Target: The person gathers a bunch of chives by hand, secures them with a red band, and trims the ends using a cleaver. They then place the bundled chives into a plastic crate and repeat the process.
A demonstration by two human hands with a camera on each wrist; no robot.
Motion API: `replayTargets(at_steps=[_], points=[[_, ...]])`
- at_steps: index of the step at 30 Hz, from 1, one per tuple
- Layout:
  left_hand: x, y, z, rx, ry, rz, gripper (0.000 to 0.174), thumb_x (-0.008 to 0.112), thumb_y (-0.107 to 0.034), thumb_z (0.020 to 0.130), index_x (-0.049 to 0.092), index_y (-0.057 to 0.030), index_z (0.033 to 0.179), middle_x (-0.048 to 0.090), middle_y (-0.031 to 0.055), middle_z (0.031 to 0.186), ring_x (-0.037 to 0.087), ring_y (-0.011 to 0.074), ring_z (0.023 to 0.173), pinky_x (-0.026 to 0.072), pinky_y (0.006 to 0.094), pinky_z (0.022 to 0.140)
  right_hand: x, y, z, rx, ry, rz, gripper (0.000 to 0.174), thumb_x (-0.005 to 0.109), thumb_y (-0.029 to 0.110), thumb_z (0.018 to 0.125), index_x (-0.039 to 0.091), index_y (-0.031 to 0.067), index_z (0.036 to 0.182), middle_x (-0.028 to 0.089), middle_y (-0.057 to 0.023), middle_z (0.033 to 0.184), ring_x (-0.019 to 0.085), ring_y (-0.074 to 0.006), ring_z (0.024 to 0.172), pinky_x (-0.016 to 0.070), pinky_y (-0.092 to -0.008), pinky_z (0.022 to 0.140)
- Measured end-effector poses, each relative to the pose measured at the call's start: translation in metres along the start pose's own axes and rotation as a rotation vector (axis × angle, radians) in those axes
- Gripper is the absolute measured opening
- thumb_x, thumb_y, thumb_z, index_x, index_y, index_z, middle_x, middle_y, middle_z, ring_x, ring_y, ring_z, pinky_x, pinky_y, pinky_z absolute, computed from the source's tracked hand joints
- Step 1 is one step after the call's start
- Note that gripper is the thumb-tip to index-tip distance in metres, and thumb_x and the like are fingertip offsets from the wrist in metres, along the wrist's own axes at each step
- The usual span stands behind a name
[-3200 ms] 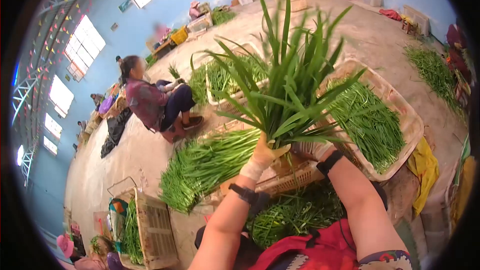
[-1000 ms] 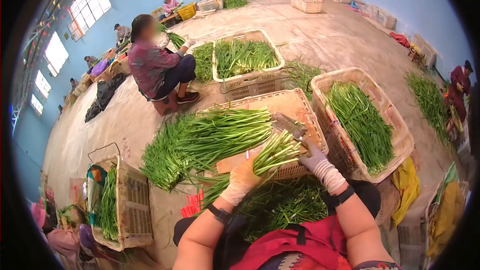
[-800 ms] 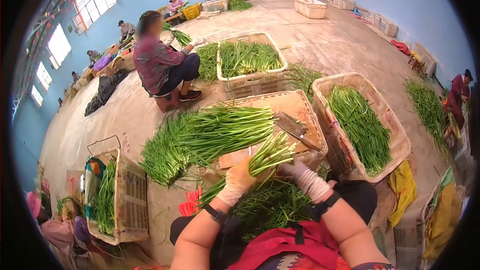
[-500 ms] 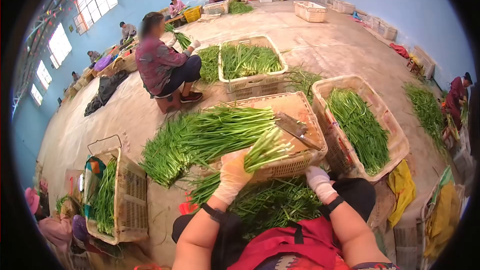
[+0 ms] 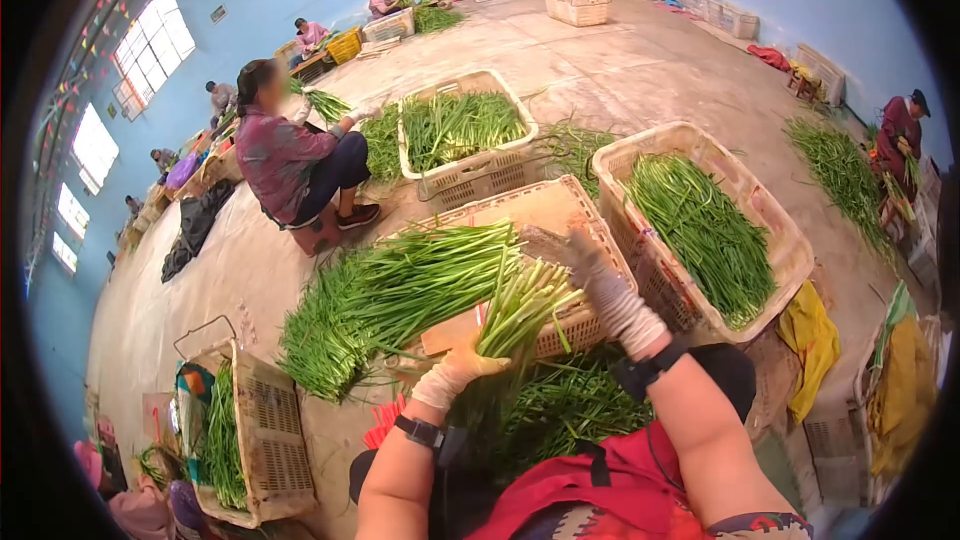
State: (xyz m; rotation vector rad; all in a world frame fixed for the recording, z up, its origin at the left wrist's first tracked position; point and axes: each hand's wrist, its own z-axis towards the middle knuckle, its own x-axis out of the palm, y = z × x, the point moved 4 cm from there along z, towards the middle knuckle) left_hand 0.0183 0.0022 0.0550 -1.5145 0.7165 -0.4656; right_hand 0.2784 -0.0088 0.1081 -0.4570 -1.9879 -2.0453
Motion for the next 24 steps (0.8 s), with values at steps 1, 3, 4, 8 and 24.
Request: replayTargets(at_steps=[1, 3, 4, 8, 24], points=[[0.003, -0.002, 0.003, -0.039, 0.017, -0.054, 0.069, 0.079, -0.013, 0.078, 0.049, -0.0021, 0.140, 0.064, 0.0067, 0.123, 0.059, 0.0155, 0.109, 0.0460, 0.0308, 0.098, -0.008, -0.030, 0.015, -0.081, 0.122, -0.335, 0.066, 0.037, 0.051, 0.105, 0.027, 0.0084, 0.154, 0.033, -0.0127, 0.156, 0.032, -0.0303, 0.143, 0.0275, -0.0452, 0.116], [0.013, -0.008, 0.007, -0.126, 0.043, -0.164, 0.071, 0.080, -0.014, 0.078, 0.048, -0.0013, 0.140, 0.064, 0.0071, 0.123, 0.059, 0.0158, 0.109, 0.0461, 0.0306, 0.097, -0.025, -0.033, 0.018, -0.216, -0.018, -0.504, 0.070, 0.037, 0.056, 0.103, 0.028, 0.0095, 0.154, 0.031, -0.0139, 0.157, 0.034, -0.0334, 0.141, 0.0307, -0.0465, 0.114], [0.015, -0.004, 0.008, -0.130, 0.033, -0.201, 0.071, 0.080, -0.014, 0.078, 0.048, -0.0015, 0.141, 0.064, 0.0070, 0.123, 0.058, 0.0158, 0.109, 0.0459, 0.0308, 0.098, -0.027, -0.037, 0.014, -0.121, -0.094, -0.150, 0.071, 0.038, 0.058, 0.102, 0.028, 0.0101, 0.154, 0.031, -0.0148, 0.157, 0.036, -0.0345, 0.140, 0.0331, -0.0472, 0.112], [0.018, 0.014, 0.020, -0.150, 0.052, -0.371, 0.077, 0.080, -0.015, 0.078, 0.044, -0.0025, 0.144, 0.061, 0.0062, 0.127, 0.057, 0.0163, 0.112, 0.0444, 0.0311, 0.099, -0.042, -0.078, -0.006, 0.069, -0.299, 0.644, 0.081, 0.042, 0.064, 0.097, 0.025, 0.0097, 0.155, 0.030, -0.0171, 0.154, 0.042, -0.0369, 0.132, 0.0405, -0.0484, 0.106], [0.024, -0.004, -0.004, -0.284, 0.201, -0.627, 0.074, 0.074, -0.020, 0.077, 0.046, -0.0029, 0.143, 0.062, 0.0088, 0.125, 0.061, 0.0204, 0.107, 0.0492, 0.0328, 0.095, -0.134, 0.187, 0.013, -0.715, -0.550, -0.088, 0.018, 0.051, 0.010, 0.098, 0.065, 0.0031, 0.107, 0.069, -0.0093, 0.101, 0.065, -0.0209, 0.092, 0.0530, -0.0308, 0.090]])
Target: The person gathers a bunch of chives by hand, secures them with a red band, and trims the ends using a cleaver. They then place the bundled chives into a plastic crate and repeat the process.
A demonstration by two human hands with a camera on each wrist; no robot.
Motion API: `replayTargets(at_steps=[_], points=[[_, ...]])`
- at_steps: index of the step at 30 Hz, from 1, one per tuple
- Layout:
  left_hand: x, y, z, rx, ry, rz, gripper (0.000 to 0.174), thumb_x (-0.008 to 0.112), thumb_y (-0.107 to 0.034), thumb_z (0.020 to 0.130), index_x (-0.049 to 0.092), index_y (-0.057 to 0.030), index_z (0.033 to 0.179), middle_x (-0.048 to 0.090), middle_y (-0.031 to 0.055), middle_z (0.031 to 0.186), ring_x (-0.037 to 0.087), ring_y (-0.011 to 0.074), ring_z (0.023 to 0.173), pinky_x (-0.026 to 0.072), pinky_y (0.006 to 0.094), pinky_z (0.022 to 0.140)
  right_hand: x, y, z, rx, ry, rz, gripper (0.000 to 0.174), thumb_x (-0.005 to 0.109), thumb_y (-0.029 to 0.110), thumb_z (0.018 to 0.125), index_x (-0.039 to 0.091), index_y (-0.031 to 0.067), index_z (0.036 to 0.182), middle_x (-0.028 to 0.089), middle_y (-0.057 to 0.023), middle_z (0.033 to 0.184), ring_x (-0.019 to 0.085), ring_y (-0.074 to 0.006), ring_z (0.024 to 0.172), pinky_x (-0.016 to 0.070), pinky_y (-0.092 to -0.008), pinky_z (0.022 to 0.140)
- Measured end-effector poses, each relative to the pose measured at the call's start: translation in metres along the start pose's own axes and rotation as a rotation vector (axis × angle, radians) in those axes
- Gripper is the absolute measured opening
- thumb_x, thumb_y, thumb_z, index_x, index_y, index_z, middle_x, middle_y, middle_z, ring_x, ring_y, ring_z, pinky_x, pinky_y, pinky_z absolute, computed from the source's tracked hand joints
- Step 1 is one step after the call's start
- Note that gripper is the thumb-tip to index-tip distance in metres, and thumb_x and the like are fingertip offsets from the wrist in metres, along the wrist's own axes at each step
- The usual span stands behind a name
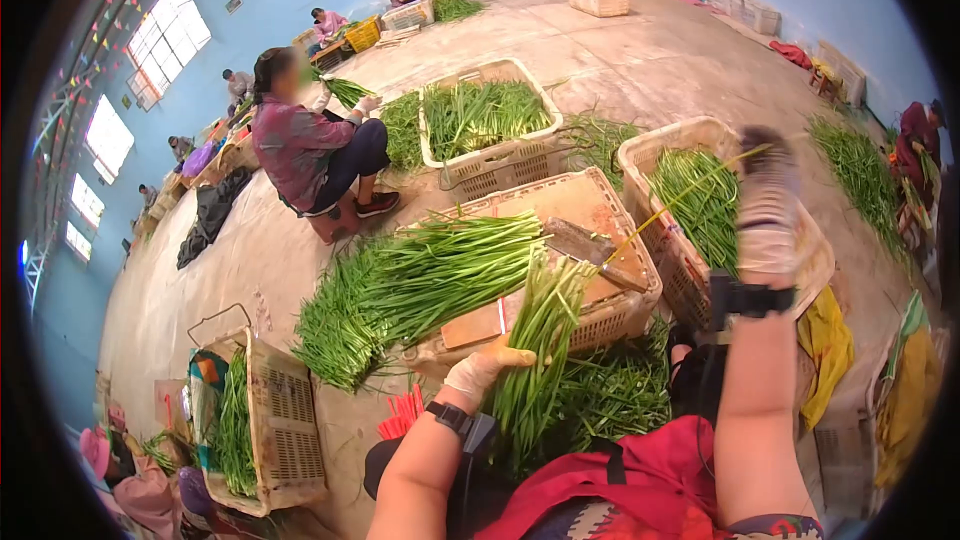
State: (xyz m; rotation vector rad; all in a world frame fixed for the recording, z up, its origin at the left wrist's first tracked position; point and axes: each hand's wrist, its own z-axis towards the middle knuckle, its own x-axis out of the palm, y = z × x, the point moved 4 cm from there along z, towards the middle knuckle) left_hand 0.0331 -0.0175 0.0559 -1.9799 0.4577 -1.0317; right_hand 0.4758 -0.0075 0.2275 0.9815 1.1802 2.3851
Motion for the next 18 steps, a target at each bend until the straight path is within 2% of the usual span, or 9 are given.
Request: replayTargets(at_steps=[2, 4, 6, 9, 10, 11, 14, 16, 18], points=[[-0.004, -0.004, -0.008, 0.018, -0.061, -0.028, 0.072, 0.073, -0.019, 0.077, 0.046, -0.0029, 0.142, 0.062, 0.0091, 0.124, 0.061, 0.0206, 0.107, 0.0499, 0.0328, 0.095, -0.020, 0.051, 0.006, 0.054, -0.027, 0.313, 0.018, 0.052, 0.010, 0.098, 0.064, 0.0036, 0.110, 0.068, -0.0077, 0.102, 0.064, -0.0187, 0.091, 0.0528, -0.0301, 0.087], [-0.014, -0.005, -0.018, 0.042, -0.101, -0.070, 0.071, 0.072, -0.018, 0.077, 0.047, -0.0030, 0.142, 0.063, 0.0093, 0.123, 0.062, 0.0208, 0.107, 0.0508, 0.0329, 0.095, -0.019, 0.068, -0.042, -0.070, 0.356, -0.535, 0.017, 0.052, 0.005, 0.096, 0.064, 0.0042, 0.107, 0.067, -0.0072, 0.102, 0.064, -0.0157, 0.088, 0.0530, -0.0288, 0.083], [-0.006, -0.014, -0.028, 0.083, -0.113, -0.116, 0.068, 0.071, -0.017, 0.077, 0.048, -0.0032, 0.140, 0.064, 0.0096, 0.121, 0.063, 0.0217, 0.106, 0.0517, 0.0337, 0.095, 0.019, 0.037, -0.097, 0.597, 0.767, -1.202, 0.016, 0.054, 0.005, 0.091, 0.067, 0.0070, 0.101, 0.066, -0.0031, 0.098, 0.061, -0.0099, 0.086, 0.0505, -0.0251, 0.079], [0.003, -0.021, -0.027, 0.137, -0.082, -0.081, 0.067, 0.071, -0.017, 0.078, 0.049, -0.0031, 0.140, 0.064, 0.0087, 0.122, 0.062, 0.0211, 0.107, 0.0512, 0.0337, 0.095, 0.040, -0.031, -0.225, 0.599, 1.307, -0.919, 0.069, 0.069, 0.036, 0.087, 0.046, -0.0020, 0.140, 0.058, -0.0246, 0.132, 0.053, -0.0355, 0.127, 0.0411, -0.0368, 0.107], [0.004, -0.021, -0.022, 0.144, -0.061, -0.038, 0.067, 0.071, -0.018, 0.078, 0.049, -0.0031, 0.140, 0.063, 0.0079, 0.123, 0.062, 0.0202, 0.107, 0.0509, 0.0334, 0.095, 0.055, -0.032, -0.244, 0.448, 1.281, -0.945, 0.081, 0.071, 0.031, 0.086, 0.032, -0.0059, 0.147, 0.053, -0.0295, 0.136, 0.047, -0.0368, 0.133, 0.0376, -0.0375, 0.110], [0.008, -0.020, -0.017, 0.148, -0.035, 0.003, 0.067, 0.072, -0.019, 0.078, 0.050, -0.0032, 0.140, 0.063, 0.0071, 0.123, 0.061, 0.0193, 0.107, 0.0506, 0.0331, 0.094, 0.061, -0.053, -0.258, 0.478, 1.140, -0.681, 0.090, 0.073, 0.031, 0.084, 0.023, -0.0087, 0.149, 0.052, -0.0250, 0.136, 0.051, -0.0329, 0.128, 0.0392, -0.0361, 0.108], [0.029, -0.027, 0.001, 0.170, -0.192, 0.195, 0.065, 0.077, -0.020, 0.078, 0.052, -0.0044, 0.136, 0.062, 0.0049, 0.121, 0.058, 0.0167, 0.108, 0.0466, 0.0319, 0.097, 0.101, -0.102, -0.288, 0.817, 0.677, 0.178, 0.094, 0.076, 0.035, 0.082, 0.023, -0.0018, 0.150, 0.053, -0.0123, 0.124, 0.049, -0.0192, 0.113, 0.0454, -0.0334, 0.096], [0.021, -0.014, 0.020, 0.192, -0.254, 0.243, 0.065, 0.079, -0.017, 0.078, 0.053, -0.0071, 0.136, 0.062, 0.0030, 0.122, 0.057, 0.0156, 0.110, 0.0457, 0.0318, 0.097, 0.112, -0.159, -0.316, 0.622, 0.477, 0.177, 0.090, 0.076, 0.035, 0.083, 0.025, 0.0015, 0.149, 0.053, -0.0113, 0.126, 0.048, -0.0209, 0.116, 0.0467, -0.0353, 0.095], [0.025, -0.012, 0.030, 0.279, -0.375, 0.260, 0.065, 0.081, -0.016, 0.076, 0.054, -0.0075, 0.135, 0.063, 0.0026, 0.121, 0.057, 0.0155, 0.111, 0.0459, 0.0320, 0.097, 0.114, -0.155, -0.308, 0.782, 0.475, 0.303, 0.088, 0.074, 0.041, 0.083, 0.029, 0.0022, 0.148, 0.053, -0.0159, 0.131, 0.048, -0.0275, 0.121, 0.0451, -0.0386, 0.099]])
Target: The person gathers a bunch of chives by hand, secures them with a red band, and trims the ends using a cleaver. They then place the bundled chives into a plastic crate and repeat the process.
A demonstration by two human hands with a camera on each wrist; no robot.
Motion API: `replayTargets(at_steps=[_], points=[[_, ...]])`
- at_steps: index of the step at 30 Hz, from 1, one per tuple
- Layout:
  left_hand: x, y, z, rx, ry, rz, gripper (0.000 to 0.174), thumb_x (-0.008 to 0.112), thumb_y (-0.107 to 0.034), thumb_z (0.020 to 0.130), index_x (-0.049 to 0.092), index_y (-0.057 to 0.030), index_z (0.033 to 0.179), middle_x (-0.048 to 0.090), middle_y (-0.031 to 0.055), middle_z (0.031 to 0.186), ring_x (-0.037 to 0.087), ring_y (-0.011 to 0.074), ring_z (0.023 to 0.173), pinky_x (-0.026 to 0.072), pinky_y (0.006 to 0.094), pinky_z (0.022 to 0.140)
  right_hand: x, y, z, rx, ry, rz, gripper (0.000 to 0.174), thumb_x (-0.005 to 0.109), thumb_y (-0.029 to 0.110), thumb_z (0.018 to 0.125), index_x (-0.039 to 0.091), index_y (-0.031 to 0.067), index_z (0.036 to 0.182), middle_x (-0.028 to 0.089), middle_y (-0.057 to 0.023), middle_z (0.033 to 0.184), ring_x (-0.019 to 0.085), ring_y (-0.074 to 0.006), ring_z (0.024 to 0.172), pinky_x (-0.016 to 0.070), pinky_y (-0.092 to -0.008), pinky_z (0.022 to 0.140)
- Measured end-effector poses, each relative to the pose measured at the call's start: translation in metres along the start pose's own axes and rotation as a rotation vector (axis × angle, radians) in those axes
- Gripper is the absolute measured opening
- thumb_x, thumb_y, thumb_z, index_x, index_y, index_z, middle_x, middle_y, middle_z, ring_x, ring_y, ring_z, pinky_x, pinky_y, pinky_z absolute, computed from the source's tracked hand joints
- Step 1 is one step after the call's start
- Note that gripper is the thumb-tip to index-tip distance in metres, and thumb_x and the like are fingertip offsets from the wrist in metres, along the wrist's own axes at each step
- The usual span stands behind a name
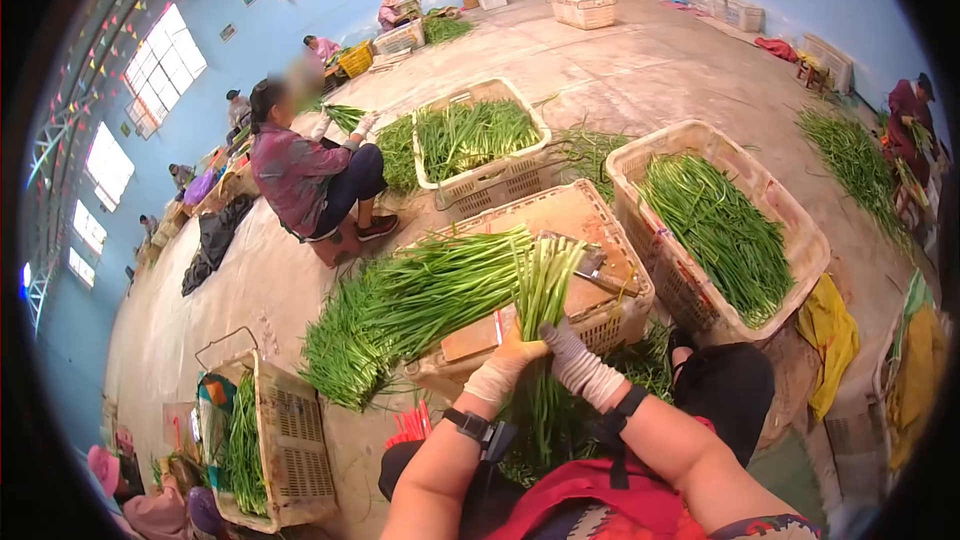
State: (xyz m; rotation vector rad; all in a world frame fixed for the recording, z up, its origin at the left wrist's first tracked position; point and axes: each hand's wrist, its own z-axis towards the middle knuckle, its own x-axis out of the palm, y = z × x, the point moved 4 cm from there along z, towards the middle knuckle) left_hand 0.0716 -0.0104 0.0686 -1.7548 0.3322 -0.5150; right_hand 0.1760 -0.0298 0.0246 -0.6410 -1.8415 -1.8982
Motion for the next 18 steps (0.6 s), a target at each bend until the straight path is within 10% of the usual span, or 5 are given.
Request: replayTargets(at_steps=[5, 8, 10, 13, 18], points=[[-0.011, 0.047, 0.051, 0.082, -0.063, 0.282, 0.068, 0.081, -0.013, 0.073, 0.053, -0.0079, 0.134, 0.064, 0.0042, 0.122, 0.060, 0.0171, 0.106, 0.0481, 0.0323, 0.093, -0.068, -0.017, 0.035, 0.141, 0.208, -0.924, 0.077, 0.059, 0.060, 0.086, 0.049, 0.0051, 0.139, 0.053, -0.0316, 0.133, 0.051, -0.0449, 0.125, 0.0410, -0.0474, 0.105], [-0.010, 0.047, 0.060, -0.042, -0.130, 0.489, 0.070, 0.080, -0.023, 0.073, 0.052, -0.0085, 0.135, 0.064, 0.0108, 0.124, 0.064, 0.0242, 0.106, 0.0498, 0.0363, 0.092, -0.060, 0.070, 0.029, 0.375, 0.551, -1.464, 0.072, 0.060, 0.053, 0.089, 0.046, 0.0038, 0.139, 0.059, -0.0233, 0.130, 0.059, -0.0395, 0.115, 0.0477, -0.0449, 0.097], [-0.009, 0.007, 0.046, -0.183, -0.239, 0.890, 0.072, 0.078, -0.032, 0.073, 0.050, -0.0096, 0.136, 0.065, 0.0162, 0.124, 0.065, 0.0306, 0.108, 0.0505, 0.0406, 0.093, -0.083, 0.102, 0.045, 0.537, 0.107, -1.695, 0.059, 0.062, 0.041, 0.088, 0.053, 0.0074, 0.136, 0.062, -0.0265, 0.120, 0.061, -0.0409, 0.110, 0.0494, -0.0473, 0.094], [-0.014, 0.007, 0.049, -0.236, -0.331, 1.128, 0.073, 0.073, -0.038, 0.075, 0.047, -0.0123, 0.138, 0.066, 0.0216, 0.118, 0.064, 0.0361, 0.110, 0.0497, 0.0464, 0.093, -0.093, 0.093, 0.056, 0.142, -0.166, -2.048, 0.048, 0.062, 0.034, 0.089, 0.059, 0.0117, 0.132, 0.065, -0.0198, 0.111, 0.064, -0.0343, 0.104, 0.0515, -0.0446, 0.088], [-0.012, -0.001, 0.055, -0.249, -0.339, 1.251, 0.067, 0.074, -0.037, 0.076, 0.050, -0.0106, 0.132, 0.071, 0.0177, 0.104, 0.069, 0.0356, 0.098, 0.0524, 0.0468, 0.087, -0.136, 0.072, 0.097, 0.103, -0.098, -2.078, 0.044, 0.061, 0.026, 0.087, 0.060, 0.0135, 0.129, 0.067, -0.0185, 0.103, 0.066, -0.0345, 0.098, 0.0532, -0.0451, 0.082]])
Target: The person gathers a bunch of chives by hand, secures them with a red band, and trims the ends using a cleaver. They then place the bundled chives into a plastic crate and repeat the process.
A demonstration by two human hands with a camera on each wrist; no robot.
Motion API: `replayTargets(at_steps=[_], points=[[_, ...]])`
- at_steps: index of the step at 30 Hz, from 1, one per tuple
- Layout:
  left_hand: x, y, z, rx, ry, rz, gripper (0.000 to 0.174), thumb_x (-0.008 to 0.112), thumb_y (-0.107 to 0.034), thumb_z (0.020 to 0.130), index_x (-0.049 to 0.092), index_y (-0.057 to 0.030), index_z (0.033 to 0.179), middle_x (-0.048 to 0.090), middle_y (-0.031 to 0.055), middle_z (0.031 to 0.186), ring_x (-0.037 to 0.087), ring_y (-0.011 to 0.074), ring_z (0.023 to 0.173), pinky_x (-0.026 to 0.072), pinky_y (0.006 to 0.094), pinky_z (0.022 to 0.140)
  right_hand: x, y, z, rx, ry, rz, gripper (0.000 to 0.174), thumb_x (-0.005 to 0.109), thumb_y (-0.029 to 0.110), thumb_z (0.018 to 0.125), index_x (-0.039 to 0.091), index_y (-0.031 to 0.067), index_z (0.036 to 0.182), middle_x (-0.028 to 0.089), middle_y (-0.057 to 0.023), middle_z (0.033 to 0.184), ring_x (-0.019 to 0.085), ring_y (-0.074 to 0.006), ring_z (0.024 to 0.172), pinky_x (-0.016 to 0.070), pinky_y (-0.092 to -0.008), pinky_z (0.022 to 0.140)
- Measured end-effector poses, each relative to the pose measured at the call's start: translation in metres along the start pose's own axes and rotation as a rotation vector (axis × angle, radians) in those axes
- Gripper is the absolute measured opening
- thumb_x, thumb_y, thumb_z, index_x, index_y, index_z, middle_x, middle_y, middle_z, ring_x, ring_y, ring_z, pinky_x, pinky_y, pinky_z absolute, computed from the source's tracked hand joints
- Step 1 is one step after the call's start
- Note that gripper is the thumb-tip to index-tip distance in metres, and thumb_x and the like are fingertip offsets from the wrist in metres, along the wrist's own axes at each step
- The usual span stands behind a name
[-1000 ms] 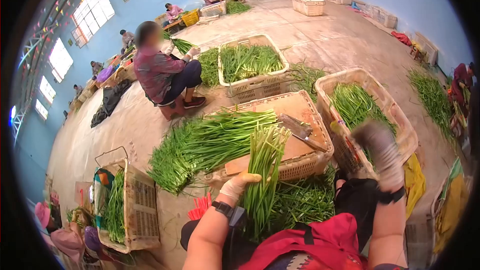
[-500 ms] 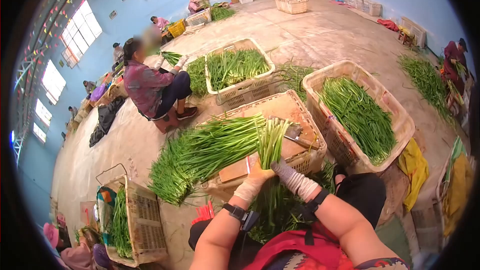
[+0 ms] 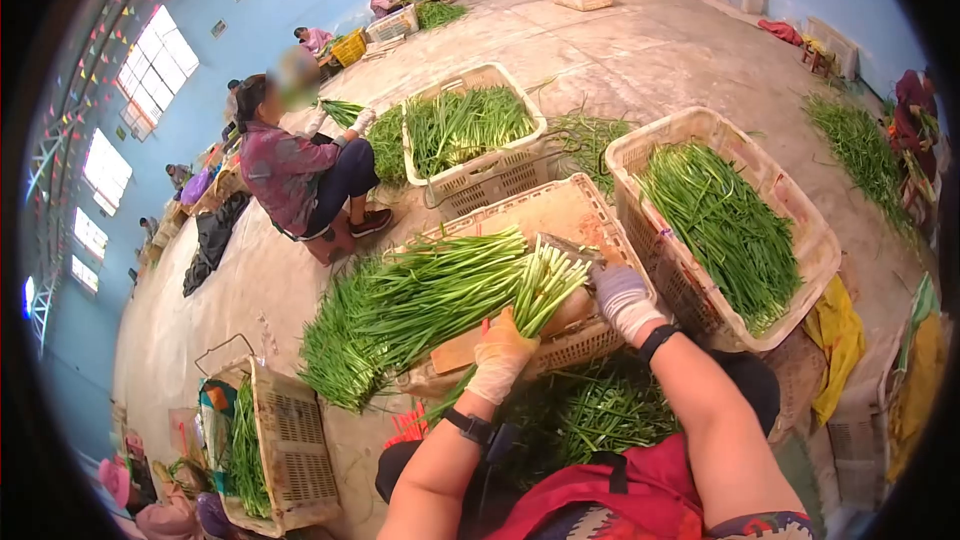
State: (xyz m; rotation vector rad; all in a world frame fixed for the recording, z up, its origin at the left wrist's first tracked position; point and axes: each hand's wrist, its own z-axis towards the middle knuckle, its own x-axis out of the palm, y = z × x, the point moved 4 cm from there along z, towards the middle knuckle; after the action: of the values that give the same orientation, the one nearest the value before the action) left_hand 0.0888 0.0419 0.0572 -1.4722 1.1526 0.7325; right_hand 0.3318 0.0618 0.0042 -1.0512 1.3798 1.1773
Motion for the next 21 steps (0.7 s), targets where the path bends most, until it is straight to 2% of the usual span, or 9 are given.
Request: replayTargets(at_steps=[4, 6, 9, 10, 12, 14, 16, 18, 21], points=[[-0.005, -0.018, 0.004, 0.066, -0.080, 0.111, 0.058, 0.075, -0.034, 0.076, 0.053, -0.0100, 0.125, 0.072, 0.0163, 0.098, 0.070, 0.0351, 0.092, 0.0545, 0.0450, 0.079, -0.060, -0.049, -0.014, 0.221, 0.045, 0.469, 0.040, 0.053, 0.023, 0.090, 0.058, 0.0127, 0.128, 0.067, -0.0230, 0.110, 0.065, -0.0405, 0.102, 0.0517, -0.0463, 0.090], [-0.001, -0.034, 0.013, 0.097, -0.047, 0.160, 0.053, 0.075, -0.032, 0.077, 0.054, -0.0096, 0.121, 0.072, 0.0154, 0.095, 0.071, 0.0348, 0.089, 0.0555, 0.0438, 0.077, -0.074, -0.079, -0.035, 0.234, -0.295, 0.502, 0.036, 0.048, 0.024, 0.095, 0.057, 0.0121, 0.128, 0.067, -0.0243, 0.107, 0.065, -0.0405, 0.101, 0.0522, -0.0473, 0.089], [0.020, -0.055, 0.029, 0.181, -0.026, 0.268, 0.060, 0.077, -0.034, 0.075, 0.052, -0.0093, 0.124, 0.072, 0.0157, 0.096, 0.071, 0.0327, 0.092, 0.0558, 0.0432, 0.077, -0.132, -0.053, -0.086, 0.326, -0.189, 0.431, 0.033, 0.047, 0.025, 0.096, 0.058, 0.0130, 0.125, 0.067, -0.0247, 0.106, 0.066, -0.0412, 0.098, 0.0539, -0.0486, 0.085], [0.033, -0.056, 0.038, 0.192, -0.005, 0.312, 0.066, 0.078, -0.037, 0.074, 0.051, -0.0091, 0.128, 0.072, 0.0164, 0.098, 0.071, 0.0321, 0.094, 0.0557, 0.0434, 0.080, -0.109, -0.049, -0.083, 0.361, -0.104, 0.346, 0.030, 0.048, 0.024, 0.096, 0.059, 0.0124, 0.122, 0.068, -0.0241, 0.103, 0.067, -0.0420, 0.096, 0.0552, -0.0505, 0.081], [0.038, -0.065, 0.038, 0.265, -0.055, 0.374, 0.073, 0.082, -0.035, 0.069, 0.051, -0.0099, 0.129, 0.067, 0.0137, 0.106, 0.068, 0.0315, 0.097, 0.0559, 0.0428, 0.079, -0.080, -0.034, -0.087, 0.246, 0.150, 0.208, 0.029, 0.049, 0.023, 0.096, 0.058, 0.0126, 0.120, 0.069, -0.0233, 0.101, 0.067, -0.0438, 0.097, 0.0547, -0.0532, 0.079], [0.024, -0.077, 0.021, 0.390, -0.205, 0.419, 0.078, 0.084, -0.036, 0.066, 0.050, -0.0104, 0.131, 0.063, 0.0126, 0.110, 0.065, 0.0317, 0.097, 0.0558, 0.0426, 0.078, -0.081, -0.031, -0.096, 0.222, 0.135, 0.225, 0.030, 0.050, 0.023, 0.095, 0.058, 0.0118, 0.121, 0.068, -0.0237, 0.105, 0.067, -0.0432, 0.097, 0.0546, -0.0519, 0.080], [0.038, -0.070, 0.033, 0.431, -0.187, 0.396, 0.082, 0.085, -0.037, 0.064, 0.049, -0.0104, 0.133, 0.060, 0.0113, 0.115, 0.063, 0.0311, 0.101, 0.0548, 0.0419, 0.080, -0.103, -0.034, -0.105, 0.226, 0.146, 0.316, 0.036, 0.051, 0.024, 0.094, 0.056, 0.0112, 0.127, 0.067, -0.0236, 0.111, 0.066, -0.0423, 0.098, 0.0535, -0.0496, 0.085], [0.045, -0.064, 0.035, 0.462, -0.187, 0.404, 0.084, 0.086, -0.036, 0.062, 0.049, -0.0104, 0.134, 0.058, 0.0103, 0.119, 0.060, 0.0303, 0.104, 0.0535, 0.0411, 0.084, -0.100, -0.048, -0.100, 0.286, -0.036, 0.475, 0.042, 0.051, 0.026, 0.094, 0.054, 0.0111, 0.133, 0.068, -0.0229, 0.109, 0.066, -0.0416, 0.099, 0.0521, -0.0482, 0.089], [0.042, -0.071, 0.029, 0.543, -0.202, 0.467, 0.086, 0.085, -0.035, 0.063, 0.048, -0.0092, 0.136, 0.057, 0.0094, 0.120, 0.057, 0.0291, 0.111, 0.0499, 0.0391, 0.091, -0.124, -0.041, -0.112, 0.126, -0.029, 0.546, 0.044, 0.051, 0.026, 0.094, 0.053, 0.0117, 0.136, 0.068, -0.0234, 0.105, 0.065, -0.0421, 0.100, 0.0513, -0.0489, 0.089]])
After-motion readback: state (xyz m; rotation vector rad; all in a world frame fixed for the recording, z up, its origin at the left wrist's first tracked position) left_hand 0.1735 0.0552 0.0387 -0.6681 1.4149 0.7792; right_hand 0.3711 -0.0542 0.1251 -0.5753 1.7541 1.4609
